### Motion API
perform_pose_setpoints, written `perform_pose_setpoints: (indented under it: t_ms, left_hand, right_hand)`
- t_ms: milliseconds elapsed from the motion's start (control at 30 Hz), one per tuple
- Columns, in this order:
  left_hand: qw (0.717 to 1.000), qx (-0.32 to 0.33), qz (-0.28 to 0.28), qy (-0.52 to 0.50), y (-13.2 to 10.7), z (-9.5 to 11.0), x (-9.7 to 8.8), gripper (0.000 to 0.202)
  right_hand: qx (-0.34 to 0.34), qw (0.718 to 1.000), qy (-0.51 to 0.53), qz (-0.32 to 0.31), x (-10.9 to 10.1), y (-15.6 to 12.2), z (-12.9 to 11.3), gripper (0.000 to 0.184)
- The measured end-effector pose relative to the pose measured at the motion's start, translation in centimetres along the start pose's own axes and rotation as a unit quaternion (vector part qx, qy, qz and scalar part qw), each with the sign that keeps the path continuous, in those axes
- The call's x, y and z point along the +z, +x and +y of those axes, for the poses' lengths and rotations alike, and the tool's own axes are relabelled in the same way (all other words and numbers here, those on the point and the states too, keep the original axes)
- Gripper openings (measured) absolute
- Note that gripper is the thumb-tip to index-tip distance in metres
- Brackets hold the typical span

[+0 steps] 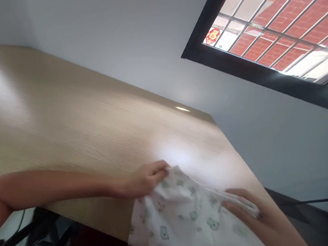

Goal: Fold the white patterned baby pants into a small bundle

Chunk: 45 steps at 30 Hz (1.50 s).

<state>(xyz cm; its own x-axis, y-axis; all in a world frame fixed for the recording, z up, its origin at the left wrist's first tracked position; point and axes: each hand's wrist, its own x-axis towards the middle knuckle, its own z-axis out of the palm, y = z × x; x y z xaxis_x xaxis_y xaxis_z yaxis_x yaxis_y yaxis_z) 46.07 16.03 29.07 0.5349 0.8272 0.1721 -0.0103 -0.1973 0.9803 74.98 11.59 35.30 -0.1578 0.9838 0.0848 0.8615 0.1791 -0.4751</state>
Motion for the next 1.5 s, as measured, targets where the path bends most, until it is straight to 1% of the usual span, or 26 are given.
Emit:
perform_pose_setpoints:
  t_ms: [67, 100, 133, 200, 267, 333, 367, 433, 500, 600, 667, 767, 833, 933, 1000, 1133, 1200, 1267, 1300, 1367, 1400, 1433, 1467, 1500]
  left_hand:
    - [0.999, -0.027, 0.025, 0.030, -0.2, -0.7, -3.5, 0.027]
    - [0.997, -0.039, 0.045, 0.048, -0.2, -1.2, -5.1, 0.026]
    - [0.994, -0.048, 0.067, 0.070, -0.1, -1.8, -6.8, 0.026]
    - [0.984, -0.063, 0.120, 0.119, 0.5, -2.8, -9.8, 0.025]
    - [0.969, -0.079, 0.176, 0.155, 1.1, -3.5, -12.2, 0.022]
    - [0.955, -0.097, 0.223, 0.167, 1.7, -3.9, -13.7, 0.020]
    - [0.950, -0.106, 0.244, 0.163, 1.8, -4.0, -14.2, 0.022]
    - [0.946, -0.118, 0.271, 0.133, 1.9, -4.2, -14.8, 0.031]
    - [0.948, -0.114, 0.280, 0.099, 1.9, -4.4, -14.9, 0.040]
    - [0.958, -0.080, 0.260, 0.088, 1.9, -4.8, -15.0, 0.045]
    - [0.963, -0.059, 0.238, 0.115, 1.9, -5.1, -15.1, 0.043]
    - [0.960, -0.030, 0.194, 0.200, 1.8, -5.3, -15.0, 0.031]
    - [0.948, -0.001, 0.156, 0.276, 1.8, -5.4, -15.0, 0.024]
    - [0.924, 0.040, 0.119, 0.362, 2.5, -5.8, -15.4, 0.025]
    - [0.912, 0.048, 0.121, 0.389, 3.6, -6.2, -16.3, 0.027]
    - [0.900, 0.037, 0.149, 0.409, 6.6, -6.9, -18.4, 0.029]
    - [0.893, 0.036, 0.157, 0.421, 7.5, -7.1, -19.1, 0.030]
    - [0.883, 0.047, 0.163, 0.437, 7.8, -6.9, -19.2, 0.030]
    - [0.879, 0.055, 0.164, 0.445, 7.6, -6.8, -19.1, 0.029]
    - [0.872, 0.072, 0.156, 0.459, 7.1, -6.2, -18.6, 0.027]
    - [0.867, 0.081, 0.144, 0.471, 6.8, -5.9, -18.2, 0.026]
    - [0.859, 0.086, 0.127, 0.488, 6.6, -5.6, -17.6, 0.026]
    - [0.849, 0.087, 0.106, 0.511, 6.3, -5.3, -16.8, 0.027]
    - [0.834, 0.079, 0.084, 0.539, 6.0, -5.0, -15.9, 0.030]
  right_hand:
    - [0.016, 0.993, 0.044, -0.108, 2.0, 3.4, -1.9, 0.021]
    - [0.009, 0.989, 0.059, -0.134, 3.1, 5.1, -2.9, 0.023]
    - [-0.005, 0.987, 0.069, -0.146, 4.3, 6.7, -3.9, 0.023]
    - [-0.028, 0.985, 0.095, -0.141, 6.9, 9.8, -5.3, 0.025]
    - [-0.031, 0.979, 0.160, -0.119, 9.4, 12.7, -6.0, 0.033]
    - [-0.046, 0.961, 0.251, -0.109, 11.5, 15.2, -5.9, 0.041]
    - [-0.061, 0.951, 0.284, -0.103, 12.2, 16.3, -5.7, 0.040]
    - [-0.103, 0.946, 0.297, -0.079, 12.9, 18.2, -4.9, 0.027]
    - [-0.139, 0.951, 0.270, -0.057, 12.6, 19.5, -3.8, 0.015]
    - [-0.153, 0.957, 0.241, -0.058, 11.6, 20.5, -2.0, 0.018]
    - [-0.148, 0.960, 0.232, -0.049, 11.0, 20.7, -1.1, 0.020]
    - [-0.159, 0.966, 0.204, -0.029, 10.7, 20.7, -0.4, 0.023]
    - [-0.174, 0.969, 0.175, -0.023, 10.8, 20.8, -0.3, 0.026]
    - [-0.202, 0.970, 0.132, -0.022, 11.0, 21.8, -0.1, 0.029]
    - [-0.219, 0.970, 0.108, -0.013, 11.1, 23.2, 0.2, 0.030]
    - [-0.235, 0.970, 0.062, 0.019, 11.3, 26.5, 0.9, 0.033]
    - [-0.235, 0.970, 0.052, 0.025, 11.4, 27.4, 1.0, 0.035]
    - [-0.235, 0.971, 0.029, 0.044, 11.6, 27.4, 0.4, 0.032]
    - [-0.239, 0.969, 0.004, 0.066, 11.8, 27.1, -0.2, 0.030]
    - [-0.262, 0.956, -0.059, 0.118, 12.3, 26.0, -2.2, 0.028]
    - [-0.285, 0.946, -0.082, 0.130, 12.7, 25.3, -3.5, 0.028]
    - [-0.316, 0.937, -0.090, 0.119, 13.2, 24.7, -4.8, 0.030]
    - [-0.350, 0.929, -0.081, 0.085, 13.7, 24.0, -6.2, 0.032]
    - [-0.382, 0.921, -0.066, 0.037, 14.3, 23.4, -7.5, 0.034]
